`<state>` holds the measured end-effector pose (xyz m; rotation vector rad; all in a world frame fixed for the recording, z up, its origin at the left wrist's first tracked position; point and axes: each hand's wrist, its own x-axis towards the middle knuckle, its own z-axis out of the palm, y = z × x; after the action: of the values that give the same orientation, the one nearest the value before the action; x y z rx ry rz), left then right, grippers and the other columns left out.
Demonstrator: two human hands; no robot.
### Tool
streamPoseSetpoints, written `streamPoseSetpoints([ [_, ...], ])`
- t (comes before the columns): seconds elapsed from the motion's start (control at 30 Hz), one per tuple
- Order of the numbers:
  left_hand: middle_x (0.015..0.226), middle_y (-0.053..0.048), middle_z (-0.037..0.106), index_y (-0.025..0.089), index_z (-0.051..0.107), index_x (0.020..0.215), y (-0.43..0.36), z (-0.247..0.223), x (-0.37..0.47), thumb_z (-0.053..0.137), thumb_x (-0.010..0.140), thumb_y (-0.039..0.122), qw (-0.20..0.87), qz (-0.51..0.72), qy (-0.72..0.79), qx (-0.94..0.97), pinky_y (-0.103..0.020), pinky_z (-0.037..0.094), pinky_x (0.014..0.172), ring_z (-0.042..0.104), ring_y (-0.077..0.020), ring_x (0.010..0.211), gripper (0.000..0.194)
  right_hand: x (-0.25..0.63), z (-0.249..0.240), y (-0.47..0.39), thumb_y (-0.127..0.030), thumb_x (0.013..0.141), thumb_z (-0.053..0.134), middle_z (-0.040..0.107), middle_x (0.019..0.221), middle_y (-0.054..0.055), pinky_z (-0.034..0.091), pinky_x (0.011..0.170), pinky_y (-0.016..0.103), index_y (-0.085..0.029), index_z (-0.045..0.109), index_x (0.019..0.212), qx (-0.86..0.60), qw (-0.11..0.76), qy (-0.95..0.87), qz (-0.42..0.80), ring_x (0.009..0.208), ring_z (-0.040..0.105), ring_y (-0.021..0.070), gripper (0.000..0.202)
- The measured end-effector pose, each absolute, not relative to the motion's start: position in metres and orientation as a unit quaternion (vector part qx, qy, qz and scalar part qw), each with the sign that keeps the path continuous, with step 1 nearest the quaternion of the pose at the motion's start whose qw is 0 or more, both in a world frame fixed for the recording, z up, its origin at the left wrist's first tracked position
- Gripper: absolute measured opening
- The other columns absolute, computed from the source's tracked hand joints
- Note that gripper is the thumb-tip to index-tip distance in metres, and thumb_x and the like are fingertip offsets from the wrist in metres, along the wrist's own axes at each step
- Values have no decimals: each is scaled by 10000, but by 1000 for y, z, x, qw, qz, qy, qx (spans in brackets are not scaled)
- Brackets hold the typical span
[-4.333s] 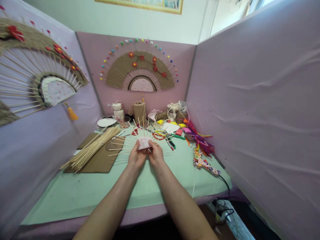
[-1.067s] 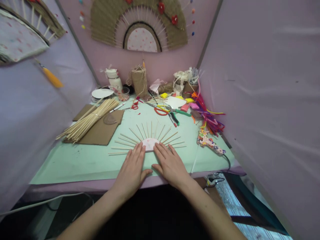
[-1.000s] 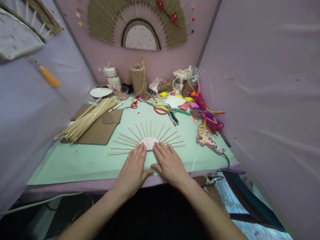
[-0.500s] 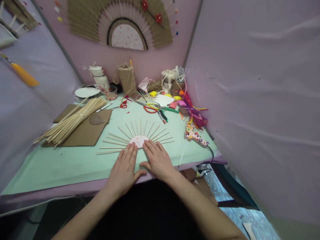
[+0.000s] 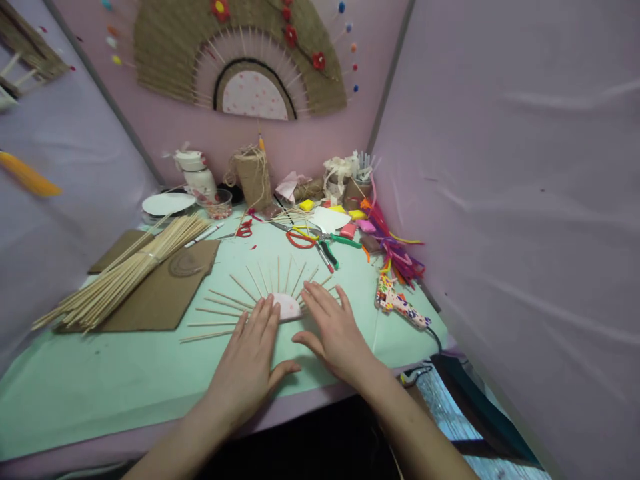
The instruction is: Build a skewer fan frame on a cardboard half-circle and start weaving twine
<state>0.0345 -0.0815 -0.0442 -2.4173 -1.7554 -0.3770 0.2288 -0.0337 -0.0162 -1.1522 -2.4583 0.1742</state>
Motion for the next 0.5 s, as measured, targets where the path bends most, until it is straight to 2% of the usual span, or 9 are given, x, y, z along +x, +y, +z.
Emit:
streamPoseSetpoints([
  [0.17, 1597, -157, 226, 86, 323, 1497, -36, -41, 55, 445, 842, 704, 26, -123, -567, -814, -468, 212, 1192, 188, -284, 1487, 909, 251, 14, -1, -496, 975, 420, 469, 1478, 150, 242, 1165, 562, -230, 319, 1513, -399, 226, -888, 42, 1395, 403, 244, 608],
  [0.37, 1596, -153, 193, 94, 320, 1502, -7, -47, 55, 403, 787, 797, 6, -97, -539, -837, -507, 184, 1191, 162, -292, 1492, 1006, 247, 43, 60, -456, 975, 450, 613, 1339, 131, 259, 1160, 565, -228, 527, 1384, -367, 192, -908, 61, 1263, 553, 252, 474],
  [0.5, 1594, -139, 191, 130, 307, 1511, -6, -53, 50, 435, 784, 784, 6, -88, -541, -836, -509, 229, 1173, 199, -296, 1483, 987, 249, 59, 120, -417, 979, 445, 689, 1222, 110, 430, 1051, 464, -214, 653, 1238, -387, 208, -891, 112, 1143, 635, 246, 390],
])
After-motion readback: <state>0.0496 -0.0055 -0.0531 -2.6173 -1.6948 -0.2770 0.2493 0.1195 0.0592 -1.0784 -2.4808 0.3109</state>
